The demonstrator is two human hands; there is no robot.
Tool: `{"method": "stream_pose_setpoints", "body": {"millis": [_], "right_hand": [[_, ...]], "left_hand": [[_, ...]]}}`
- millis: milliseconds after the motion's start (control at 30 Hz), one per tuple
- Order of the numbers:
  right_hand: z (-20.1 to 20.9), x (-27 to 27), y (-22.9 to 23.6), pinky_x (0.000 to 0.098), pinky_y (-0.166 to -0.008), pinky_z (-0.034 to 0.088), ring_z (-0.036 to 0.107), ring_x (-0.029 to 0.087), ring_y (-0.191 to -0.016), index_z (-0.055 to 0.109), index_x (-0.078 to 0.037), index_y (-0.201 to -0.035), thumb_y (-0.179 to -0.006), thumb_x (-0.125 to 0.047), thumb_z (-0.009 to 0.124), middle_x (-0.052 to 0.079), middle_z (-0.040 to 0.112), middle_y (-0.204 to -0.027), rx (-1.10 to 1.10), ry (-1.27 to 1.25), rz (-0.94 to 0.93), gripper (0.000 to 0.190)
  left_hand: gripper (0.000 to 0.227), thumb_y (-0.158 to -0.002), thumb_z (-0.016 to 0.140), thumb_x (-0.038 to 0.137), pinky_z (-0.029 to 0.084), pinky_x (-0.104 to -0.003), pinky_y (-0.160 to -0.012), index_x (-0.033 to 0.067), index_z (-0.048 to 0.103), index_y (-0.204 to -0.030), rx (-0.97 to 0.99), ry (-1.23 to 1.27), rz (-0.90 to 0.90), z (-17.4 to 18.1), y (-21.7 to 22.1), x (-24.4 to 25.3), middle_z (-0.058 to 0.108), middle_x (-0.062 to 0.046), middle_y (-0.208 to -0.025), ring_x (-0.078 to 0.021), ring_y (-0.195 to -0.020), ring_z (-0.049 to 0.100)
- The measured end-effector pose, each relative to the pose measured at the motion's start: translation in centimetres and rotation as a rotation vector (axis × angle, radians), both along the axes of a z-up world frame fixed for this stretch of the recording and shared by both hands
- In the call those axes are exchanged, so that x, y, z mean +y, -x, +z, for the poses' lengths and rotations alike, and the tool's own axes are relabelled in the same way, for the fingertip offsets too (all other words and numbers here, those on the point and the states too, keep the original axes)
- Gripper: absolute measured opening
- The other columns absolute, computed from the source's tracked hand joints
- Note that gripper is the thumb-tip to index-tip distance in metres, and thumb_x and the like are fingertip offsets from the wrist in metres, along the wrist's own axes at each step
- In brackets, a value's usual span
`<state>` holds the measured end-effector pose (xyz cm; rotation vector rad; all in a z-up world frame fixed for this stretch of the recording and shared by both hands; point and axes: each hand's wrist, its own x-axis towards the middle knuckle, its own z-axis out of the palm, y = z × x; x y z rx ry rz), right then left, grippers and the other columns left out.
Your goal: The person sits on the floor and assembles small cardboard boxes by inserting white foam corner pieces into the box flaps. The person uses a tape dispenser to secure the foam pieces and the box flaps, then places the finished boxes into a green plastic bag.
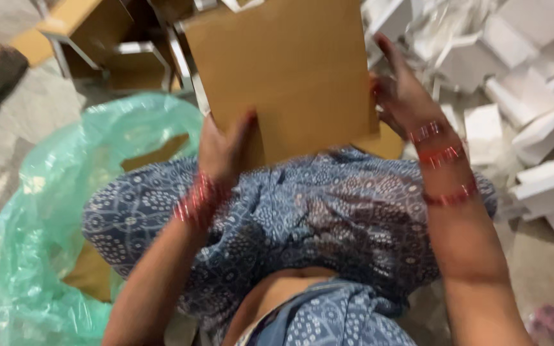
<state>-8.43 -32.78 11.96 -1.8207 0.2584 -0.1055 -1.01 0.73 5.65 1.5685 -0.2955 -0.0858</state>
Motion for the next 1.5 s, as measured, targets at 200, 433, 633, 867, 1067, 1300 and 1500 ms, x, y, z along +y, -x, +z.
{"method": "stream_pose_setpoints", "body": {"millis": [200,433,633,867,1067,1300,1500], "right_hand": [[-10.2,-1.1,-10.2,0.0276,-0.076,0.048,0.06,0.014,-0.093,0.061,-0.001,-0.133,-0.099,-0.038,0.068,0.005,0.07,-0.112,0.108,-0.176,0.052,0.051],[-29.4,-6.1,-12.7,0.0356,-0.061,0.048,0.059,0.02,-0.072,0.076,0.009,-0.119,-0.089,-0.064,0.073,0.015,0.072,-0.097,0.862,0.274,0.006,0.079],[-43.1,-8.5,-17.1,0.0409,-0.079,0.054,0.067,0.026,-0.093,0.049,-0.01,-0.147,-0.071,-0.049,0.085,0.013,0.074,-0.114,0.66,-0.051,0.009,0.093],[-43.6,-26.6,-31.1,0.0477,-0.096,0.054,0.065,0.043,-0.114,0.052,-0.009,-0.147,-0.081,-0.041,0.088,0.025,0.069,-0.122,0.291,0.68,-0.422,0.082],[-41.1,-40.7,-42.0,0.0613,-0.111,0.032,0.041,0.052,-0.134,0.032,-0.02,-0.161,-0.092,-0.048,0.085,0.027,0.045,-0.15,0.28,0.993,-0.581,0.092],[-36.3,-42.9,-42.1,0.0417,-0.091,0.056,0.073,0.032,-0.102,0.078,-0.011,-0.117,-0.095,-0.029,0.08,0.016,0.075,-0.107,0.212,0.765,-0.571,0.028],[-24.9,-27.7,-25.8,0.0474,-0.076,0.055,0.067,0.037,-0.083,0.071,-0.028,-0.149,-0.102,-0.028,0.071,0.017,0.068,-0.096,0.314,1.478,0.0,0.046]], "left_hand": [[0.055,-0.095,0.078,0.033,0.059,-0.031,-0.089,-0.0063,0.064,-0.131,0.134,-0.022,-0.236,-7.2,-12.6,-3.0,0.077,-0.012,-0.116,-0.0169,-0.102,0.072],[0.046,-0.104,0.057,0.052,0.051,-0.045,-0.093,0.0256,0.058,-0.142,0.125,-1.211,-0.572,-22.1,-16.9,-7.1,0.064,-0.021,-0.125,-0.04,-0.113,0.064],[0.062,-0.074,0.08,0.046,0.058,-0.043,-0.091,0.0009,0.072,-0.115,0.453,-0.513,-0.156,-33.6,-19.9,-6.1,0.079,-0.021,-0.112,-0.0314,-0.103,0.076],[0.108,-0.06,0.094,0.049,0.037,-0.067,-0.115,0.0344,0.036,-0.149,-0.075,-1.466,-0.334,-33.6,-24.8,-8.7,0.025,-0.004,-0.165,-0.0349,-0.156,0.024],[0.146,-0.043,0.102,0.043,0.032,-0.072,-0.109,0.0475,0.014,-0.159,0.164,-1.521,-0.652,-28.3,-26.7,-12.3,-0.007,-0.004,-0.173,-0.0419,-0.158,-0.004],[0.149,-0.036,0.102,0.056,0.019,-0.075,-0.114,0.0449,0.015,-0.157,0.157,-1.523,-0.703,-26.5,-28.9,-12.2,-0.008,-0.011,-0.17,-0.0469,-0.155,-0.005],[0.141,-0.042,0.101,0.046,0.015,-0.074,-0.115,0.041,0.022,-0.157,0.078,-1.457,-0.624,-28.3,-28.0,-11.6,0.004,-0.014,-0.168,-0.0466,-0.154,0.002]]}}
